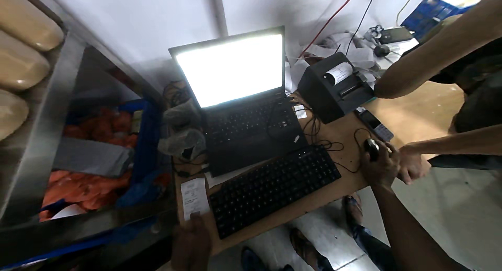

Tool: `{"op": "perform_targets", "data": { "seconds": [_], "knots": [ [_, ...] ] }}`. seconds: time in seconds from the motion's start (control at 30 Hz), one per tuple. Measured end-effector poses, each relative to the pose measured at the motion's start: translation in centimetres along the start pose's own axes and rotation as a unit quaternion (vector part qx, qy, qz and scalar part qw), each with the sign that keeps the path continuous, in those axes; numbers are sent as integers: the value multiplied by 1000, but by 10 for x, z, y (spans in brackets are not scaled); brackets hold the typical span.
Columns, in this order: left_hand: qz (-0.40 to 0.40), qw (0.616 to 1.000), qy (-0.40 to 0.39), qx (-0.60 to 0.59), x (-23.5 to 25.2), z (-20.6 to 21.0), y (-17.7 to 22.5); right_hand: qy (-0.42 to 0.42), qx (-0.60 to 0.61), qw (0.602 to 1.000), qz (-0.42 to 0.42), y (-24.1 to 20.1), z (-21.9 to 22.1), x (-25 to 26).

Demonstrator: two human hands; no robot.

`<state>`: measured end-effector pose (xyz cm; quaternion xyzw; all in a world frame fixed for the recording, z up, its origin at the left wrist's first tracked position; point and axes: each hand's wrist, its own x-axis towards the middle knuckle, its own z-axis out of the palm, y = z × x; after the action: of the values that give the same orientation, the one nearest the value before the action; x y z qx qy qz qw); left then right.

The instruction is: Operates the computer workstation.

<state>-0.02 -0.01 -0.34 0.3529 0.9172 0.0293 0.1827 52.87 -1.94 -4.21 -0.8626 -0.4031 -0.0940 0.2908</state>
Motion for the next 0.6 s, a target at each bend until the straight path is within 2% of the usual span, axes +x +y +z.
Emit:
{"op": "perform_targets", "data": {
  "seconds": [0.6],
  "knots": [
    [23, 1000, 16, -9, 5, 8, -5, 9, -11, 1000, -8, 4, 3, -1]
  ]
}}
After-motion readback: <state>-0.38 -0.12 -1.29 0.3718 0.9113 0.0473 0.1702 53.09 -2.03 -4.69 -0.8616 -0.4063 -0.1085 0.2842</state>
